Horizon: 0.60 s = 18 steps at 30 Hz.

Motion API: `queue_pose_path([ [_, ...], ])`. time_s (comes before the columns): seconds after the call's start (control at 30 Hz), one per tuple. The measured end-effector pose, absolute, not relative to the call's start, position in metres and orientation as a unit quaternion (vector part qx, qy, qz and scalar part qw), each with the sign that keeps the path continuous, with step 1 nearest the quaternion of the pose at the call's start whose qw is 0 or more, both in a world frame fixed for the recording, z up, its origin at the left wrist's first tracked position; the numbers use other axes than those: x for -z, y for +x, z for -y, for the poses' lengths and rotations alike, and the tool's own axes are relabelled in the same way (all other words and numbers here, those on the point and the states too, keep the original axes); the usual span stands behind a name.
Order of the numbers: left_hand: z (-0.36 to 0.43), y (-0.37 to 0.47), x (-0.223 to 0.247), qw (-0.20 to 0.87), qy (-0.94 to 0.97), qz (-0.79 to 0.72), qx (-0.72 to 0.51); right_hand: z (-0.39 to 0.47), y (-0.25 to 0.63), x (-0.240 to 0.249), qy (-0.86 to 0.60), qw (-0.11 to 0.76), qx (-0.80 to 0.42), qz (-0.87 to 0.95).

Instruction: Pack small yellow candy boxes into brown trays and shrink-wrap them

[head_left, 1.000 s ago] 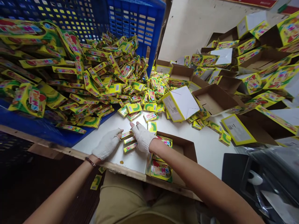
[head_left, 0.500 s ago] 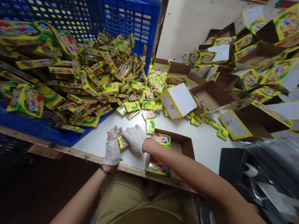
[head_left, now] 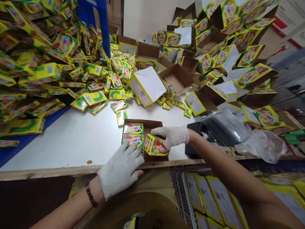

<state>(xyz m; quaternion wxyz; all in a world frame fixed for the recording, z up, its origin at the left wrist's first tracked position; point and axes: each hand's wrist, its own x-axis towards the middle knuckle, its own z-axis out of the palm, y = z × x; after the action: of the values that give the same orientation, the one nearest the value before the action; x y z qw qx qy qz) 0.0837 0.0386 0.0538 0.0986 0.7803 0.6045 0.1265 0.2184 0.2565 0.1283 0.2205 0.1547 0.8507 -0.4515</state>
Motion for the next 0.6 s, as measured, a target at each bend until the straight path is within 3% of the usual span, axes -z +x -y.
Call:
queue_pose_path([
  [0.3, -0.037, 0.087, -0.049, 0.048, 0.775, -0.629, -0.022, -0.252, 0.165, -0.096, 0.085, 0.519, 0.244, -0.815],
  [0.4, -0.035, 0.088, -0.046, 0.01, 0.775, -0.629, -0.056, -0.256, 0.158, -0.077, 0.07, 0.54, 0.313, -0.779],
  [0.6, -0.034, 0.088, -0.031, -0.059, 0.763, -0.622, -0.165, -0.282, 0.174, -0.058, 0.124, 0.481, 0.539, -0.68],
])
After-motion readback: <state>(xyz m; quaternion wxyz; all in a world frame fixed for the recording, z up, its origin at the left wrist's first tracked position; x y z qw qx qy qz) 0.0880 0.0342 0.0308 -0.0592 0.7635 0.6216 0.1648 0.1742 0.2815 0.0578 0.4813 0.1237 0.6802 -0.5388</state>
